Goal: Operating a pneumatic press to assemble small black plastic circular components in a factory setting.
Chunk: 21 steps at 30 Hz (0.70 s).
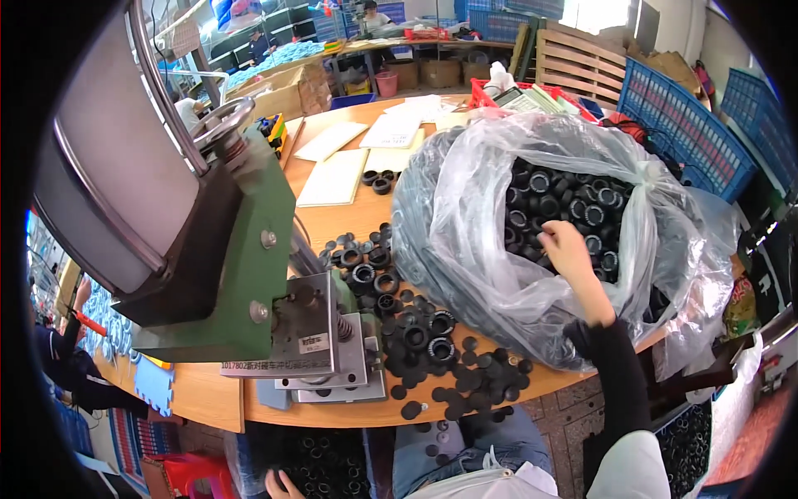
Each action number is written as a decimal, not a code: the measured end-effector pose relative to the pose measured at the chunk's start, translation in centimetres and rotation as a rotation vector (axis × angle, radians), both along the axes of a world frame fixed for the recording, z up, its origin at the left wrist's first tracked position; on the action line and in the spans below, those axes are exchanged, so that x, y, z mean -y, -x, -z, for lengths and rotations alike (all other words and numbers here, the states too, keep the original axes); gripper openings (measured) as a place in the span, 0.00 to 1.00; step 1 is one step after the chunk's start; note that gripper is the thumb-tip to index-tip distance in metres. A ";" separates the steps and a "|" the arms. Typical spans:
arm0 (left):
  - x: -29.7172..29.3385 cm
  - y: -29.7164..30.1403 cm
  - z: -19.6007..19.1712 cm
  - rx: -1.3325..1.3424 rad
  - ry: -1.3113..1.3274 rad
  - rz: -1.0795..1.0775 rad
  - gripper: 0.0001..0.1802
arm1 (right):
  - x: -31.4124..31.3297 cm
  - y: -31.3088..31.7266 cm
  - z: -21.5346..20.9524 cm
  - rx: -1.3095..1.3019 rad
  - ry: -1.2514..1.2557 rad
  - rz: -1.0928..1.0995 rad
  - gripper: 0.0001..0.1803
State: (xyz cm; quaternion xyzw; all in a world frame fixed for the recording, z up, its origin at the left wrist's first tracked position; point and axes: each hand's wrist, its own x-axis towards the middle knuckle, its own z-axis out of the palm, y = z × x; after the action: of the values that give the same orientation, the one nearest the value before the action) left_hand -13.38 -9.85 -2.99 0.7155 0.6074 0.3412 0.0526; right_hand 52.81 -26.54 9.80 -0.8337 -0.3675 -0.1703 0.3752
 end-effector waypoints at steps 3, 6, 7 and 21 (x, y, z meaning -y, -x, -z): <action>-2.5 -5.6 -2.7 0.060 -0.094 0.181 0.17 | -0.7 -4.9 3.5 -0.321 0.470 0.000 0.25; -5.3 -8.6 -3.9 0.087 -0.153 0.290 0.19 | -2.6 -2.9 4.4 -0.335 0.561 -0.091 0.26; -5.9 -9.6 -4.9 0.047 -0.158 0.347 0.21 | -2.4 -2.9 5.1 -0.312 0.455 -0.042 0.29; -11.5 -14.4 -2.7 -0.155 -0.161 0.442 0.26 | -6.0 27.6 -5.4 -0.912 -0.241 -0.899 0.35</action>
State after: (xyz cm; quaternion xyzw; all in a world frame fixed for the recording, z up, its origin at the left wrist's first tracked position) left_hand 1.01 1.65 -0.31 0.8568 0.4093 0.3129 0.0219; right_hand 25.21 -20.51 15.17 -0.5395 -0.4626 0.3341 0.6191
